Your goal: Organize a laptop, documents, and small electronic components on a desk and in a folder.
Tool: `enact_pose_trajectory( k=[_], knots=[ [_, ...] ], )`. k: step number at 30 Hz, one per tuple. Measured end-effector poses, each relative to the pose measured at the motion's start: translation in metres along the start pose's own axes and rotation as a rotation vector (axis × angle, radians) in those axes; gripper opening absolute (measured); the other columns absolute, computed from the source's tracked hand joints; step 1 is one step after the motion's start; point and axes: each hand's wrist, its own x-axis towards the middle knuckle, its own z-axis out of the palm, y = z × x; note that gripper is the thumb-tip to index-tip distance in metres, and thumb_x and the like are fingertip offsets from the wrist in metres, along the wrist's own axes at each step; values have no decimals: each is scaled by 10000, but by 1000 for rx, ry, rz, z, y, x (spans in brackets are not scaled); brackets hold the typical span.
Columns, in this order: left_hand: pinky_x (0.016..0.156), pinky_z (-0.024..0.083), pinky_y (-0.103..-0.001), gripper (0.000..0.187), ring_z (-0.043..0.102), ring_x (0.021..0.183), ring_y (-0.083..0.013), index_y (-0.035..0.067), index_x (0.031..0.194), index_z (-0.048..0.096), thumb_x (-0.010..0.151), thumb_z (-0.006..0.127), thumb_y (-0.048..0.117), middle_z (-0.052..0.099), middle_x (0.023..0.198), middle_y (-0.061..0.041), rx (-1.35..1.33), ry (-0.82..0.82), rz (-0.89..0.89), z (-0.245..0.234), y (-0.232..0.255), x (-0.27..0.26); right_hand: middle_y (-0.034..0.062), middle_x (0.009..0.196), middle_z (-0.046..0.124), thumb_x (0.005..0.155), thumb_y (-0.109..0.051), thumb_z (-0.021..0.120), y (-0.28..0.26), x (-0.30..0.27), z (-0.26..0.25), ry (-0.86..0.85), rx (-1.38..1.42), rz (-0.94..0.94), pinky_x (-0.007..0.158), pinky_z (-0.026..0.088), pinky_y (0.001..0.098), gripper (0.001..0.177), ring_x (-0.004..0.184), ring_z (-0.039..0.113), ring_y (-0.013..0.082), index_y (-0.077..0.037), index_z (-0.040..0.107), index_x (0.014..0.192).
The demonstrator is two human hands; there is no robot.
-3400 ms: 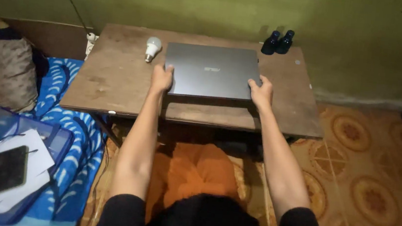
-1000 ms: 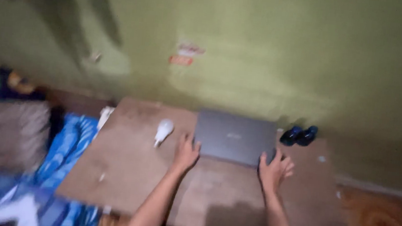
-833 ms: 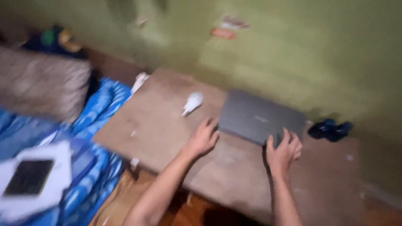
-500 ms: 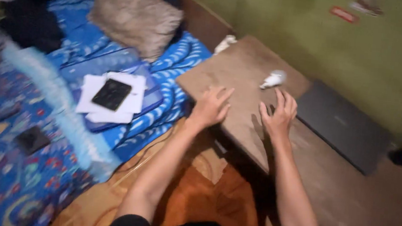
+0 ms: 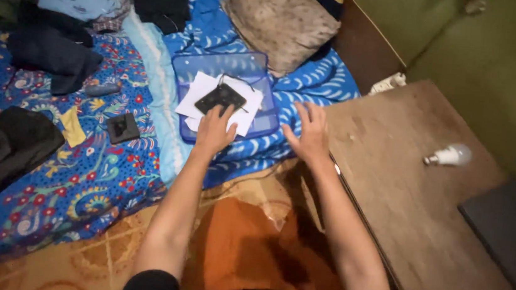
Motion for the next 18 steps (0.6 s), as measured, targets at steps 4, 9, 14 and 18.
enact_pose_trajectory(
  k=[4, 9, 14, 18],
  knots=[
    [956, 474, -556, 601, 557, 1224, -431, 98, 1441, 554, 909, 686, 345, 562, 1353, -244, -7, 2, -136, 36, -58, -1, 216, 1343, 556, 852, -295, 799, 9, 17, 58, -87, 38, -2, 1062, 446, 515, 594, 1248, 512, 425, -55, 606, 1360],
    [956, 477, -555, 633, 540, 1234, -416, 112, 1448, 534, 896, 691, 380, 548, 1350, -238, 35, -132, -369, 53, -108, 15, 211, 1307, 575, 829, -325, 779, 29, 45, 135, -254, 36, 55, 1030, 461, 510, 606, 1215, 530, 423, -85, 596, 1354],
    [947, 495, -534, 649, 560, 1200, -403, 120, 1481, 511, 908, 683, 373, 563, 1322, -219, 54, -191, -359, 85, -135, 46, 213, 1313, 578, 851, -373, 762, 50, 45, 206, -334, 23, 66, 976, 466, 512, 617, 1199, 540, 418, -113, 593, 1384],
    [868, 511, -530, 670, 585, 1144, -400, 139, 1495, 474, 896, 690, 345, 594, 1252, -209, 97, -234, -251, 126, -142, 75, 213, 1309, 582, 862, -380, 736, 59, 38, 234, -408, 53, 81, 981, 476, 508, 624, 1178, 542, 413, -110, 584, 1404]
  ],
)
